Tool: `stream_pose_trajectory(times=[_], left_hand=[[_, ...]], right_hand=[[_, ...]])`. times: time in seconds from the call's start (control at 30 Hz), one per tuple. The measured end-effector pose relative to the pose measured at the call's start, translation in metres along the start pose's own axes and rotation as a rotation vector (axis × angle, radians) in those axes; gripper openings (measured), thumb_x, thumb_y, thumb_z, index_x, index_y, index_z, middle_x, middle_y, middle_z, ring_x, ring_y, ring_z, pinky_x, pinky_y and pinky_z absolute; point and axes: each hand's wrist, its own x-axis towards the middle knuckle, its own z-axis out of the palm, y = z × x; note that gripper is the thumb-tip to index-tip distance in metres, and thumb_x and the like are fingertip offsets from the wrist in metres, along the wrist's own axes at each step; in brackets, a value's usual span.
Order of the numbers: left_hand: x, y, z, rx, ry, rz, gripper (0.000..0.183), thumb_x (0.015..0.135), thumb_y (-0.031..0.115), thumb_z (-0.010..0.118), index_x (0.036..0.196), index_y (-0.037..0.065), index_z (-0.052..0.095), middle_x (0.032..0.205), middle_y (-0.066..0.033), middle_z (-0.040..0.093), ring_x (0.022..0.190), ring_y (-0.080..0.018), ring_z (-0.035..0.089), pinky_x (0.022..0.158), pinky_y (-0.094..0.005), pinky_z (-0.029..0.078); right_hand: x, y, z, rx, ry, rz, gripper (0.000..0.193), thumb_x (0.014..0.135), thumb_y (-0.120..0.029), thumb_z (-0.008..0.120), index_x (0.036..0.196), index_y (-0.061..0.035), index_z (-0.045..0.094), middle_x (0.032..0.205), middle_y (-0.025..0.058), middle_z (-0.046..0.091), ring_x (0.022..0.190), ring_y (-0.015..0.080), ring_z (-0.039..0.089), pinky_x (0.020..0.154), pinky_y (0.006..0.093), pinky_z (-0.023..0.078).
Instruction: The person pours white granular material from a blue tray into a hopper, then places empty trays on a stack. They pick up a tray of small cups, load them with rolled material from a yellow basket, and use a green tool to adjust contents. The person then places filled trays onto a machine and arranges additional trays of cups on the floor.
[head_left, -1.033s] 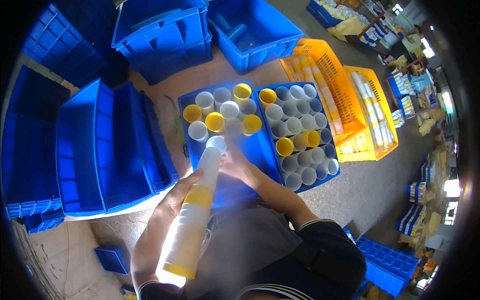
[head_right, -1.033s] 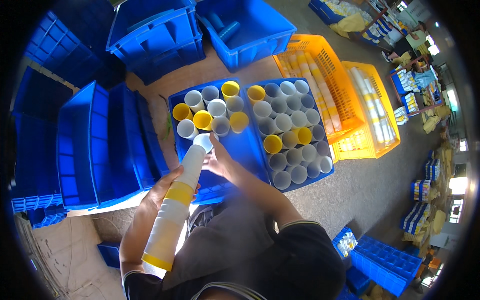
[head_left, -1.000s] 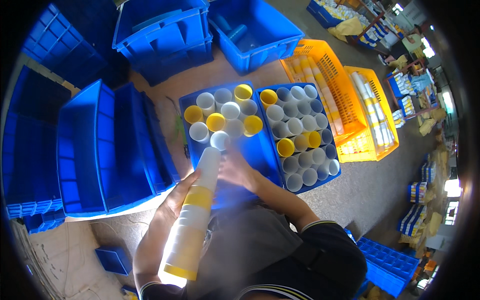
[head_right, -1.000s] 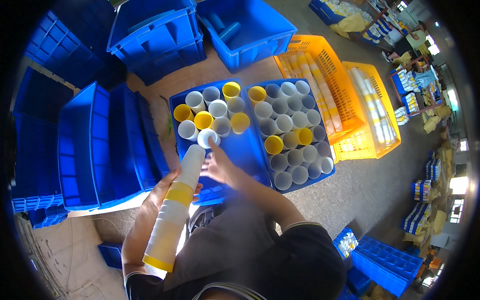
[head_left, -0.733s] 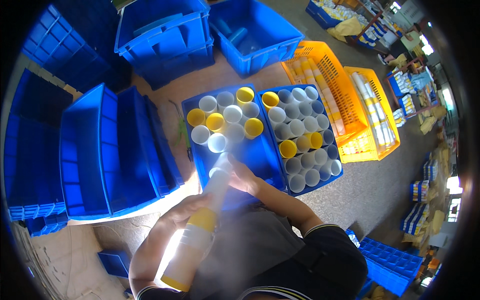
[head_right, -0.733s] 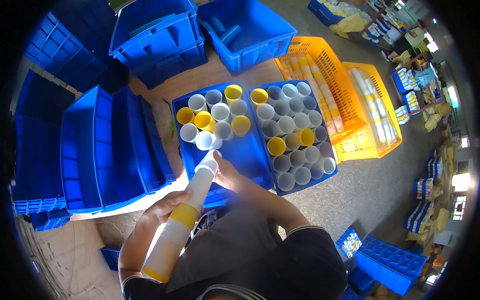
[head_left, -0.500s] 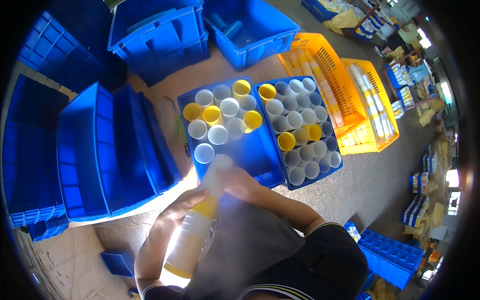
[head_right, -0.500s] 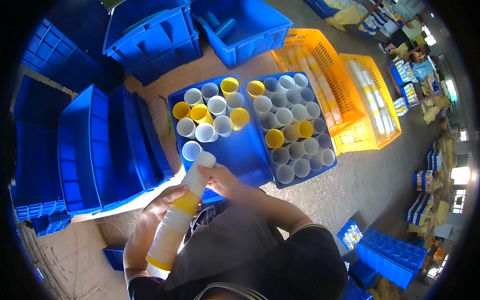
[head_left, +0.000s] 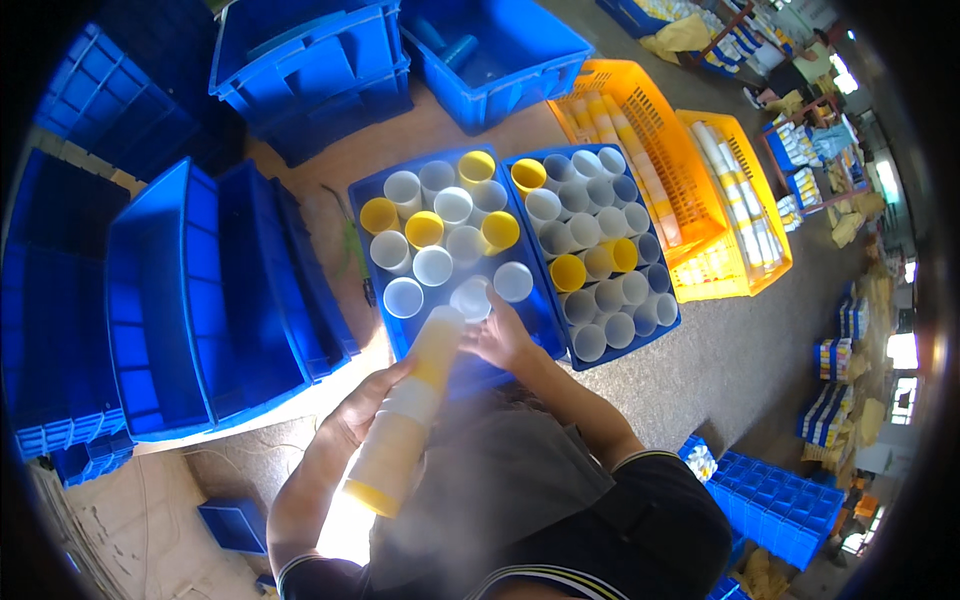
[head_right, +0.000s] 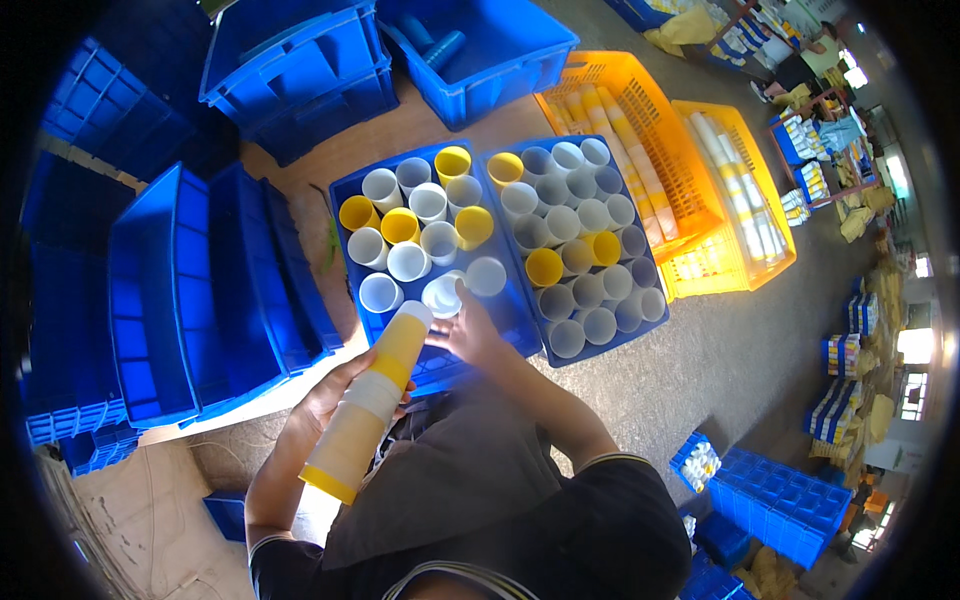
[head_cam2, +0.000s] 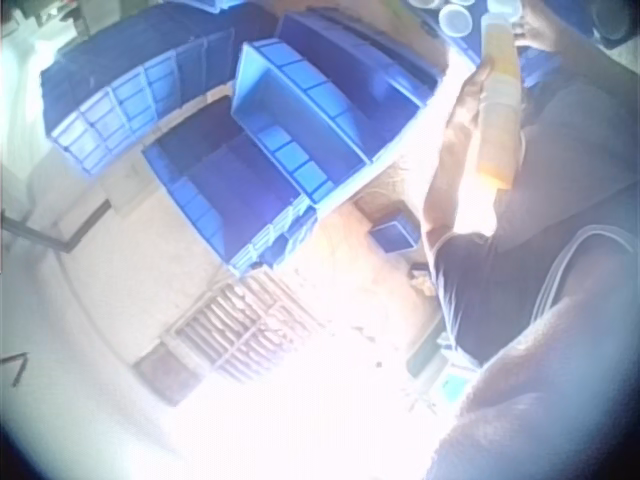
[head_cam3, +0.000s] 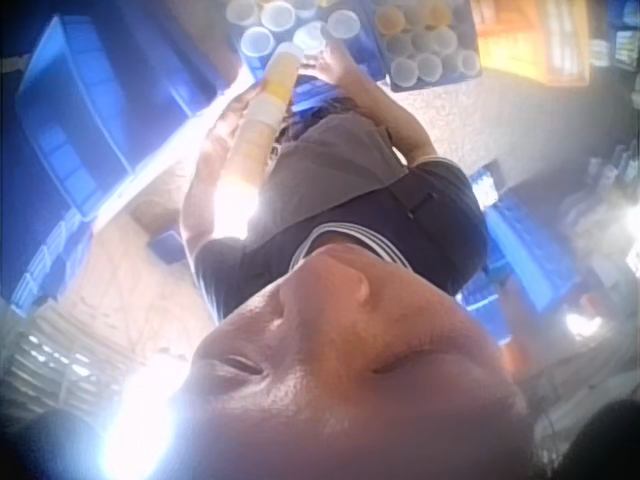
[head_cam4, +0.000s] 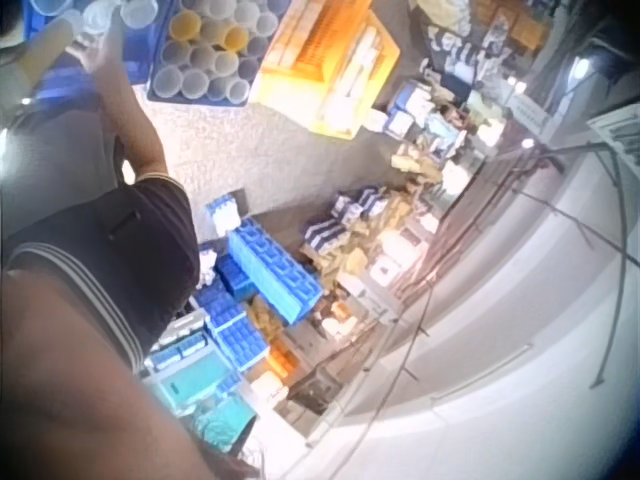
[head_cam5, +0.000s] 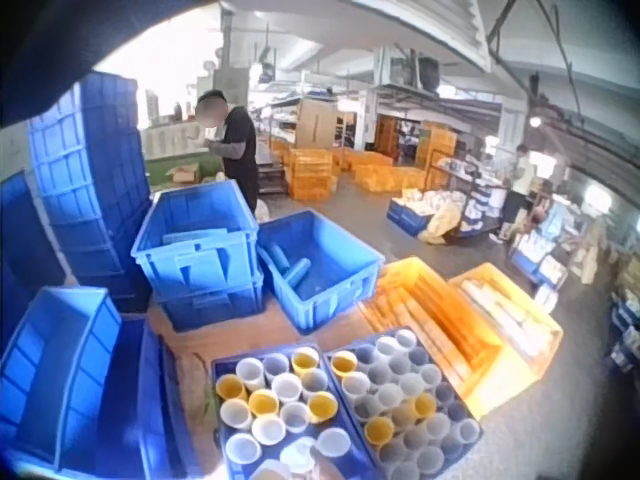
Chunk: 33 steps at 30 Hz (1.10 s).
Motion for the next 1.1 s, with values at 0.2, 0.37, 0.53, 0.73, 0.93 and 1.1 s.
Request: stream_pose_trajectory(times=[0.2, 0.37, 0.53, 0.73, 0.93, 1.1], left_hand=[[0.000, -0.007, -0.025, -0.081, -0.069, -0.014, 0.058, 0.093, 0.044, 0.062, 0.128, -0.001, 0.052, 0.105, -0.0212, 0.067, 0.094, -0.0285, 0.069, 0.083, -0.0396, 0.059], [-0.009, -0.015, -0.041, -0.105, -0.086, 0.028, 0.062, 0.093, 0.048, 0.061, 0.127, -0.004, 0.052, 0.103, -0.0192, 0.068, 0.088, -0.0279, 0.070, 0.079, -0.0388, 0.059], [-0.025, -0.024, -0.055, 0.439, 0.095, -0.084, 0.063, 0.090, 0.050, 0.066, 0.126, 0.000, 0.054, 0.105, -0.0144, 0.066, 0.090, -0.0222, 0.068, 0.079, -0.0343, 0.056], [-0.038, -0.017, -0.045, 0.330, 0.014, -0.001, 0.066, 0.089, 0.049, 0.067, 0.131, 0.001, 0.050, 0.109, -0.0145, 0.066, 0.097, -0.0216, 0.067, 0.082, -0.0361, 0.057], [-0.017, -0.007, -0.022, 0.694, 0.133, -0.126, 0.056, 0.091, 0.046, 0.065, 0.130, 0.007, 0.053, 0.107, -0.0071, 0.063, 0.093, -0.0161, 0.064, 0.078, -0.0305, 0.052], [0.006, -0.007, -0.023, 0.326, -0.058, -0.091, 0.056, 0.096, 0.045, 0.059, 0.127, -0.001, 0.050, 0.103, -0.0170, 0.066, 0.088, -0.0266, 0.069, 0.079, -0.0379, 0.058]], right_hand=[[0.002, 0.018, 0.010, -0.553, -0.361, -0.111, 0.057, 0.095, -0.046, 0.059, 0.129, -0.0005, 0.051, 0.121, 0.0108, 0.063, 0.120, 0.0251, 0.056, 0.107, 0.0496, 0.038], [0.016, 0.029, 0.004, -0.034, -0.089, 0.099, 0.057, 0.096, -0.047, 0.058, 0.129, -0.0023, 0.047, 0.126, 0.0106, 0.059, 0.122, 0.0251, 0.055, 0.109, 0.0470, 0.037], [0.006, 0.041, -0.017, -0.732, -0.355, -0.152, 0.040, 0.101, -0.037, 0.053, 0.126, -0.0064, 0.048, 0.118, 0.0084, 0.060, 0.117, 0.0232, 0.056, 0.104, 0.0423, 0.041], [0.006, 0.056, -0.010, -0.219, -0.341, 0.034, 0.027, 0.100, -0.029, 0.054, 0.117, -0.0080, 0.057, 0.114, 0.0076, 0.061, 0.112, 0.0255, 0.057, 0.099, 0.0399, 0.043], [-0.015, 0.034, -0.045, -1.097, -0.318, -0.437, 0.040, 0.094, -0.034, 0.055, 0.122, -0.0054, 0.057, 0.116, 0.0168, 0.062, 0.112, 0.0324, 0.058, 0.100, 0.0482, 0.043], [-0.022, 0.015, -0.063, -0.149, -0.141, -0.251, 0.045, 0.102, -0.041, 0.043, 0.129, -0.0047, 0.049, 0.119, 0.0144, 0.062, 0.118, 0.0298, 0.057, 0.099, 0.0562, 0.042]])
